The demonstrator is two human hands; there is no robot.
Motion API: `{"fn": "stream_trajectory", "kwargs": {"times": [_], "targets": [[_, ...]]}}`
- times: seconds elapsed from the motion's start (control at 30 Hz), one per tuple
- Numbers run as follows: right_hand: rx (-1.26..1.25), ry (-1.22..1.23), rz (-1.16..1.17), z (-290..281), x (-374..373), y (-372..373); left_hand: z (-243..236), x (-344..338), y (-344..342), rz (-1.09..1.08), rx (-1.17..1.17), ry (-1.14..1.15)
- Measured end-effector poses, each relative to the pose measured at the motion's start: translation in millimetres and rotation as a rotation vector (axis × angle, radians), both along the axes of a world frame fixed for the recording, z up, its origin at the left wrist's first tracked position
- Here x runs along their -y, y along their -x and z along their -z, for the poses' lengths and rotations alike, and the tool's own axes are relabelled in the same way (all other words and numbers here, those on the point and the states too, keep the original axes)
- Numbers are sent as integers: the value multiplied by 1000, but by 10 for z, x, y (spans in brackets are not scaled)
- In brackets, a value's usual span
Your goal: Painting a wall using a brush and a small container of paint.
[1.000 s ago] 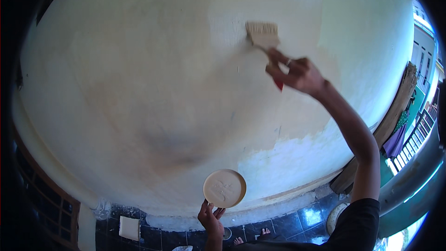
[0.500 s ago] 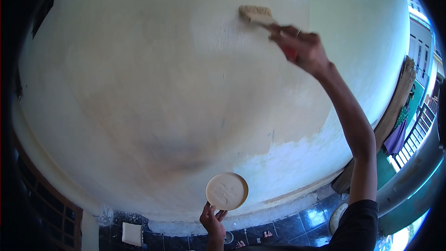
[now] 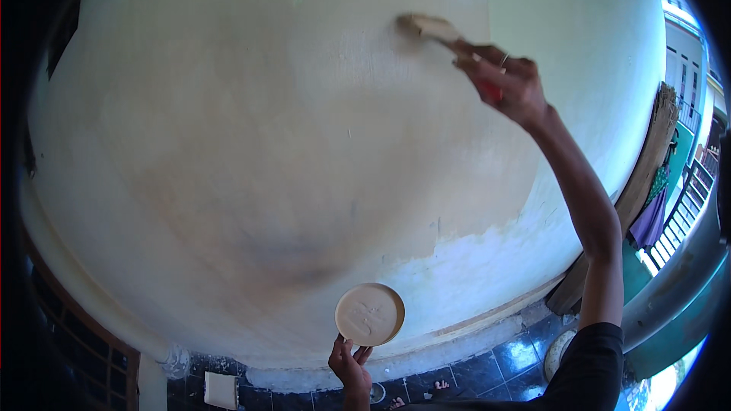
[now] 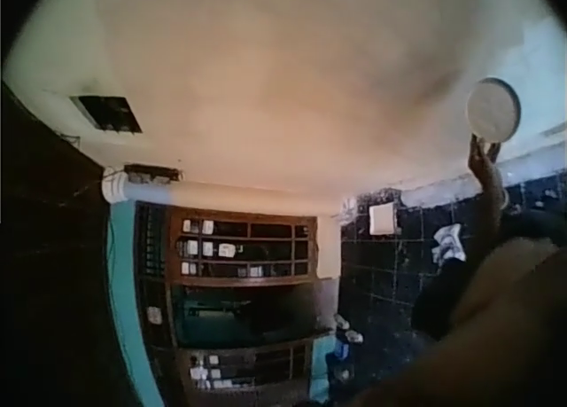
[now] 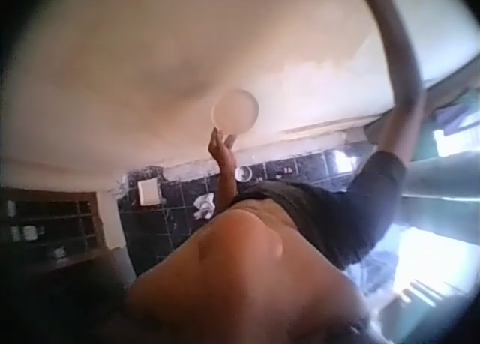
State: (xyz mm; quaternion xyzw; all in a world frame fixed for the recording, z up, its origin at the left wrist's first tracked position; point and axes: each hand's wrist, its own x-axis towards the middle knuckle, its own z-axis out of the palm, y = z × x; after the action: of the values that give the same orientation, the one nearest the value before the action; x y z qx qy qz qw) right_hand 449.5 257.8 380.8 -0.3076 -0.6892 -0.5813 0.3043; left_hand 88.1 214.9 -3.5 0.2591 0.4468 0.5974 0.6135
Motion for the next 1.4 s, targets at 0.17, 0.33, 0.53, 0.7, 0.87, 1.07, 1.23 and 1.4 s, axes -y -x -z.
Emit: {"fn": "stream_trajectory", "kwargs": {"times": [0.17,0.33,0.53,0.7,0.87,1.07,1.23,1.4], "targets": [[-17,505,-80,819,12,265,-39,6,5,-67,37,29],[-335,495,-246,-57,-37,215,-30,-5,15,-12,-7,-7],[-145,-17,-83,-662,-82,185,-13,20,-11,-52,65,-16],[250,461,-83,593,-146,651,113,-16,38,-76,100,-2],[-212,608,-344,-294,-449,946,121,-23,47,-76,52,-4],[-71,-289,-311,-1751,-498,768,169,-103,-41,-66,41,-22],[44,-48,-59,-1072,-718,375,383,-71,36,-70,38,-45],[-6,314,-179,720,-105,724,159,72,115,-57,77,-12]]}}
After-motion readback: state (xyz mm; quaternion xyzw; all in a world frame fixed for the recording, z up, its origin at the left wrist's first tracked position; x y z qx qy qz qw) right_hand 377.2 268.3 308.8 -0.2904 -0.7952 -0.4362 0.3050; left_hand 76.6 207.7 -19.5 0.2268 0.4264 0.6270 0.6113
